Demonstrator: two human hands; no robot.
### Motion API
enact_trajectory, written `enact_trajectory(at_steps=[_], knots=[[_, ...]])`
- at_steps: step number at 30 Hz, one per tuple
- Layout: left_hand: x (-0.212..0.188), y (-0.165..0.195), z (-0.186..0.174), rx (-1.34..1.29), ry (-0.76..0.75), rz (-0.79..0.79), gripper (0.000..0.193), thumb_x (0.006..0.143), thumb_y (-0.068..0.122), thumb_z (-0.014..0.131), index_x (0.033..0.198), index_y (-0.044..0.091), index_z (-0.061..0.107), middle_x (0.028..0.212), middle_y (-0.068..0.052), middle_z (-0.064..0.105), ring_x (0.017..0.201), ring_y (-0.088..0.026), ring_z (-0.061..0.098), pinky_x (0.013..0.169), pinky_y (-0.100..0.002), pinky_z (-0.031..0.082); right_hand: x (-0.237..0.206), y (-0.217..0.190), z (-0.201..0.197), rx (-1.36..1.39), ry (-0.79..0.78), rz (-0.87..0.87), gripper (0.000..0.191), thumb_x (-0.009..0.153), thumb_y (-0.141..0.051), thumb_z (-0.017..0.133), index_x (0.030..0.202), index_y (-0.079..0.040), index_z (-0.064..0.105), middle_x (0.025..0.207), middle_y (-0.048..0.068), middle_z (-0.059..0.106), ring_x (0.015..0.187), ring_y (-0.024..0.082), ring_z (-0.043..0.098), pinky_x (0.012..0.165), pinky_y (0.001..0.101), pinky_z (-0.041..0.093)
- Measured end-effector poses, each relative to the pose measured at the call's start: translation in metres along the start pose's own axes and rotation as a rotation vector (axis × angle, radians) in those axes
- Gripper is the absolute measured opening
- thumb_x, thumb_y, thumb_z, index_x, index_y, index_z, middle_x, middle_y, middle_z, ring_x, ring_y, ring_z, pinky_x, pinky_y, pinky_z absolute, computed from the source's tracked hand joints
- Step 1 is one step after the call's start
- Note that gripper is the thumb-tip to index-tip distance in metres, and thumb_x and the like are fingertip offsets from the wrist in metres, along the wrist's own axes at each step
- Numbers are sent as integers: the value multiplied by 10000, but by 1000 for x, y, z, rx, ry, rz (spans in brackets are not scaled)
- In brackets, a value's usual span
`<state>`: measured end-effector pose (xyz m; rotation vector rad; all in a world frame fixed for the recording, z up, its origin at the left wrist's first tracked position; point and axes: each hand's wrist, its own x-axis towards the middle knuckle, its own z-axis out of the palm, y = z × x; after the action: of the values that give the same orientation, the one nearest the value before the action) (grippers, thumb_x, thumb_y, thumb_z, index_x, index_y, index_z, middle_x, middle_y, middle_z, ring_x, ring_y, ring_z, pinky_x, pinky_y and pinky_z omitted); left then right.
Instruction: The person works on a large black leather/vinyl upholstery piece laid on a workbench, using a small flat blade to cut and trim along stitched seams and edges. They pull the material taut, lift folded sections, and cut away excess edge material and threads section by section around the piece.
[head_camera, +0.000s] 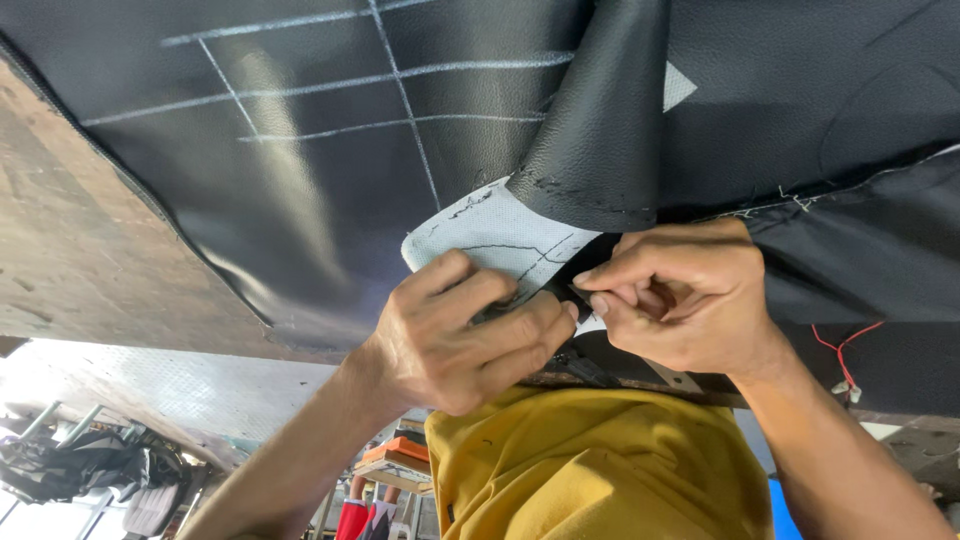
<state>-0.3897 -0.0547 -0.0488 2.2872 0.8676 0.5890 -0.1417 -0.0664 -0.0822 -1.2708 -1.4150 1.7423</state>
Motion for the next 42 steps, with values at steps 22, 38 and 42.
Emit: enact_trajectory(at_steps=[22, 38, 42], knots=[[-7, -10, 12, -176, 63, -141, 194, 853, 181, 812, 1044, 149, 798, 1014, 75, 714, 841, -114, 620, 726, -292, 446, -2, 3, 4, 66, 41, 16, 187, 820, 63, 782, 997, 8, 757, 719, 13, 669, 567, 3, 519, 517, 179, 359], [-8, -5, 14, -173, 83, -140, 217, 842, 158, 829, 1056, 155, 798, 1012, 74, 723, 871, -133, 618, 739, -299, 446, -3, 3, 4, 64, 58, -5, 217, 834, 89, 760, 1041, 26, 753, 776, 35, 684, 581, 12, 559, 510, 172, 401], [-4, -8, 13, -126, 37, -179, 274, 797, 124, 800, 1066, 174, 787, 1000, 67, 694, 873, -137, 617, 752, -312, 466, -12, 10, 1, 126, 74, 48, 194, 818, 98, 758, 1008, 59, 752, 749, 57, 671, 581, 18, 521, 473, 157, 353]])
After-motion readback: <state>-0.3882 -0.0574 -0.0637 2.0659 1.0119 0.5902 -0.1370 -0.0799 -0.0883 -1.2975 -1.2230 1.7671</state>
